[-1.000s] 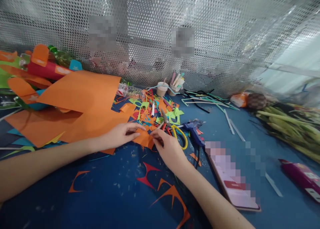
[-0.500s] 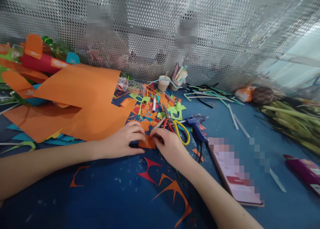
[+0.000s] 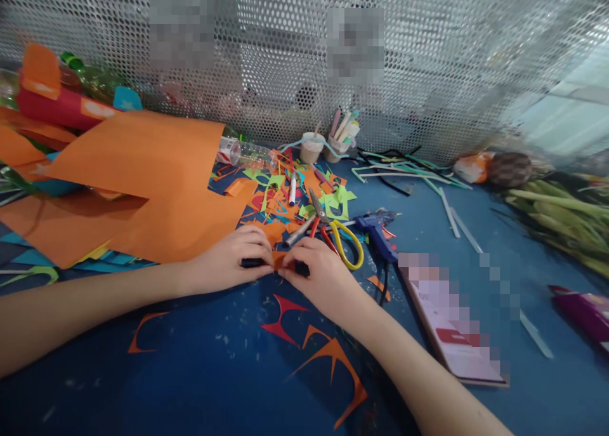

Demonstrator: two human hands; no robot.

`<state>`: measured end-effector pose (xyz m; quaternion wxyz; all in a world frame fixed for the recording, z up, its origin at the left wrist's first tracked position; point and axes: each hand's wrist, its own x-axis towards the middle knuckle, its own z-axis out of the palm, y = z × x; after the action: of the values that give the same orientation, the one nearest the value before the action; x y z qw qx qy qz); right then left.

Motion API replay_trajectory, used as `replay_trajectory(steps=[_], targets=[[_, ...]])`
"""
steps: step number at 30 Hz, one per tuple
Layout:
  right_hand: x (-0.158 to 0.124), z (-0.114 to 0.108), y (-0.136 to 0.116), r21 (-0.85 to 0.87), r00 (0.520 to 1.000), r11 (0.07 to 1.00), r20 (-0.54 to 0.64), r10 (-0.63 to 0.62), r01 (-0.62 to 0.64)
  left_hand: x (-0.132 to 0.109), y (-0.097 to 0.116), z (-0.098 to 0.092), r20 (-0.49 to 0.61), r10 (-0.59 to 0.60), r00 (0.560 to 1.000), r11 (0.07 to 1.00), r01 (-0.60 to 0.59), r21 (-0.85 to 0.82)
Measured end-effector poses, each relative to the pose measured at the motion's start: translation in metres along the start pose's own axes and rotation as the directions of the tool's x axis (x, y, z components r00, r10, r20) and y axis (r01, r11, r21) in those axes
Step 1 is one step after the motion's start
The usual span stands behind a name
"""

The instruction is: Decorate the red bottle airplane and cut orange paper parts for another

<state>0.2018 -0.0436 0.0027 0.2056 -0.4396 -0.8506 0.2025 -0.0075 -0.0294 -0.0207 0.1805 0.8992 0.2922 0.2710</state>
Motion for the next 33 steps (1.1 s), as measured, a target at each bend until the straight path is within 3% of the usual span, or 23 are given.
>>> replay_trajectory(steps=[11,19,25,29,33], targets=[[0.0015,0.0020,0.0031,-0.040,0.998,0.999,0.048,0.033,-0.032,0.0021,0.0025,-0.0034,0.091,-0.093,0.992,0.990,0.101,-0.096],[-0.0002,0.0020,-0.0009,-0.057,0.994,0.994,0.051,0.099,-0.096,0.0007,0.0003,-0.0011,0.094,-0.023,0.995,0.999,0.028,-0.047],[-0.0006,0.0021,-0.0010,-0.076,0.994,0.993,0.045,0.099,-0.095,0.0002,0.0001,0.0007,0.033,-0.004,0.999,1.000,0.005,-0.005],[-0.0012,-0.0002,-0.0001,-0.025,0.996,0.998,0.063,0.061,-0.059,-0.0004,-0.0002,-0.0003,0.050,0.003,0.999,1.000,-0.002,-0.020],[-0.0020,-0.0038,-0.0023,-0.030,0.991,0.997,0.117,-0.070,0.074,0.0001,-0.0010,-0.0024,0.094,-0.028,0.995,0.999,0.032,-0.039]])
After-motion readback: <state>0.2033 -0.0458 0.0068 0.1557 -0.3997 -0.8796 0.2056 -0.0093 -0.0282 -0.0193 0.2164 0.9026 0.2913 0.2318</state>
